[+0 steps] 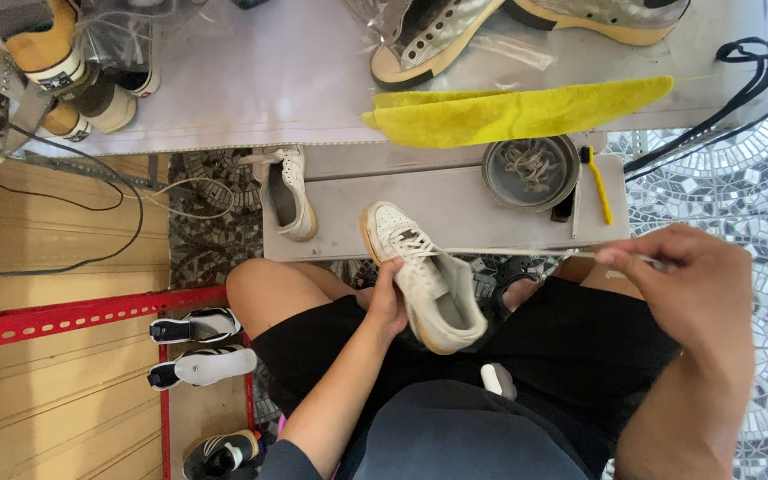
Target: The person laces a white sneaker by threading a white shoelace through the eyelets. They pull the laces to tighten them and tie a knot at the top of the shoe.
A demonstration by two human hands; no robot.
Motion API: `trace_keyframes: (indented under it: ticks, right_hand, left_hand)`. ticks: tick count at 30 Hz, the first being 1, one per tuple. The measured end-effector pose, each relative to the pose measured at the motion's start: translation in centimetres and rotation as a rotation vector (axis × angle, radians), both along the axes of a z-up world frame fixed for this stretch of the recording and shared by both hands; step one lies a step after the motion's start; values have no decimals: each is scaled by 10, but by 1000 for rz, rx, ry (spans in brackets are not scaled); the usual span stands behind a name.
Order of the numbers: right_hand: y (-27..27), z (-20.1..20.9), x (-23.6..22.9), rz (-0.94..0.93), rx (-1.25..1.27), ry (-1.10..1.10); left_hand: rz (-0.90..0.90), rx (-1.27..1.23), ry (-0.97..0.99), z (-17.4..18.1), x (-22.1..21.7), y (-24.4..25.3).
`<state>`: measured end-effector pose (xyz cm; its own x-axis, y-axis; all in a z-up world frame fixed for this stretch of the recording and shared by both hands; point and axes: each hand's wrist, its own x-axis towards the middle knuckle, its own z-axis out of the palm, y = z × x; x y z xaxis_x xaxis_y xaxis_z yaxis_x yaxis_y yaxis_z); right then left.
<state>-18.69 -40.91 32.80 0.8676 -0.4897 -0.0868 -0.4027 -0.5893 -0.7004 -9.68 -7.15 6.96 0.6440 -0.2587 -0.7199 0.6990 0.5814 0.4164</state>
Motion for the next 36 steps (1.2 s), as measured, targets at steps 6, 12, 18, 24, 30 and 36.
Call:
trace_keyframes:
  ticks: [6,12,18,24,30,36]
  right_hand:
    - [-22,-13,-27,11,-128,83]
    - [-44,-76,-20,113,-226,41]
    - [21,-103,16,366,-172,299]
    - [85,-178,37,502,44,459]
    - [108,-231,76,122,525,226]
    - [107,-306,78,95,345,148]
  left_hand:
    - [-133,-70,89,-10,32,-10]
    - [-236,130,-25,-32,86,-30]
    - [-267,378,-64,-79,107,-29]
    - [-375,377,-97,-118,94,-33]
    - [-445,321,-115,-153,83,-48]
    - [-495,476,-175,-93,78,-53]
